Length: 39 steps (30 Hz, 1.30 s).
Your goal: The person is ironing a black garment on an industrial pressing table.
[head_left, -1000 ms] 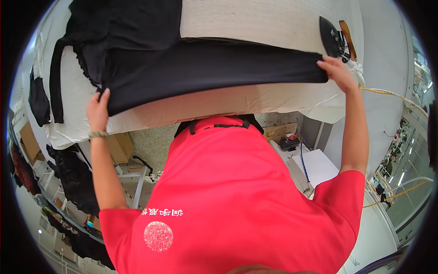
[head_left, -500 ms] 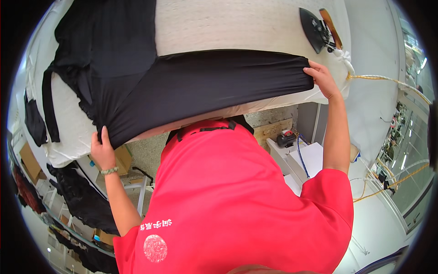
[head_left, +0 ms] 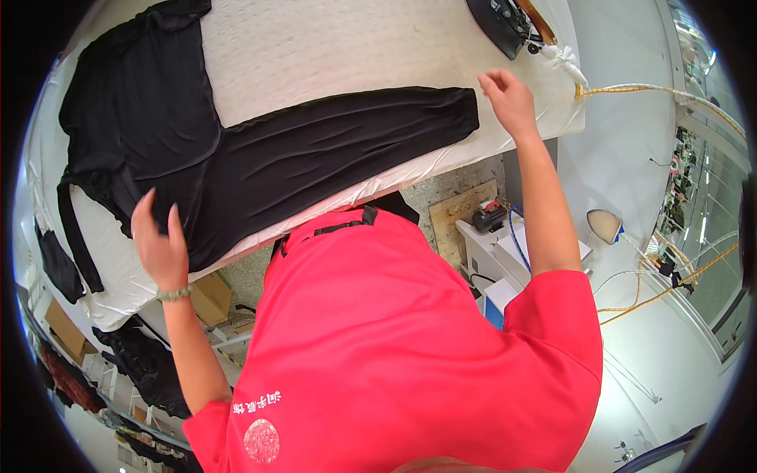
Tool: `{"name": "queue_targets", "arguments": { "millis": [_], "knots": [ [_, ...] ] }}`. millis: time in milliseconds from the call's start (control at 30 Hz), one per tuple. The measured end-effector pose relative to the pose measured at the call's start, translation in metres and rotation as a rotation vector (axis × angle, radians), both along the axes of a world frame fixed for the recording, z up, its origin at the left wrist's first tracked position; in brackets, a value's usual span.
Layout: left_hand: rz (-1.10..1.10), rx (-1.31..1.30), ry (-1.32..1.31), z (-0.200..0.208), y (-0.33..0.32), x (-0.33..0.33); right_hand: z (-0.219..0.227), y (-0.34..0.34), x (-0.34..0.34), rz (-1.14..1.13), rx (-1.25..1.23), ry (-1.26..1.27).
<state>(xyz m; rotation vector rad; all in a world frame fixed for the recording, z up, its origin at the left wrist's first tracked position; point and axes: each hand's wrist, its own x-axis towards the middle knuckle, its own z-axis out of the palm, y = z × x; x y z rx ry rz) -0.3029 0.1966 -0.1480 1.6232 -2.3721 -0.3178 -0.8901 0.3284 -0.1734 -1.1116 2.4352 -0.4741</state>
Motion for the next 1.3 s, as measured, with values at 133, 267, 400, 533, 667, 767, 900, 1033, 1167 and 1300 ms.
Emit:
{"name": "queue_targets", "arguments": {
  "millis": [133, 267, 400, 533, 667, 767, 900, 1033, 1167, 1300],
  "knots": [
    [-0.532, -0.033, 0.093, -0.01, -0.044, -0.089, -0.011, -0.02, 0.009, 0.231, -0.133, 0.073],
    [-0.69, 0.082, -0.006, -0.028, -0.07, -0.124, -0.013, -0.009, 0.015, 0.454, -0.008, 0.18],
    [-0.747, 0.128, -0.104, -0.035, -0.081, -0.121, -0.007, 0.015, 0.025, 0.55, -0.105, 0.295],
    [-0.774, 0.119, -0.146, -0.037, -0.085, -0.118, -0.006, 0.025, 0.032, 0.522, -0.044, 0.339],
    [-0.768, 0.126, -0.151, -0.036, -0.088, -0.12, -0.008, 0.024, 0.026, 0.54, -0.044, 0.345],
    [-0.75, 0.15, -0.15, -0.034, -0.092, -0.119, -0.01, 0.018, 0.018, 0.524, -0.059, 0.289],
    [-0.718, 0.21, -0.149, -0.032, -0.098, -0.117, -0.013, 0.004, 0.006, 0.44, 0.04, 0.085],
    [-0.702, 0.257, -0.155, -0.034, -0.103, -0.117, -0.014, -0.011, -0.005, 0.433, 0.207, 0.013],
    [-0.678, 0.282, -0.172, -0.036, -0.106, -0.116, -0.012, -0.02, -0.01, 0.557, 0.159, 0.171],
    [-0.647, 0.308, -0.138, -0.04, -0.108, -0.113, -0.009, -0.029, -0.013, 0.545, 0.154, 0.173]
  ]
}}
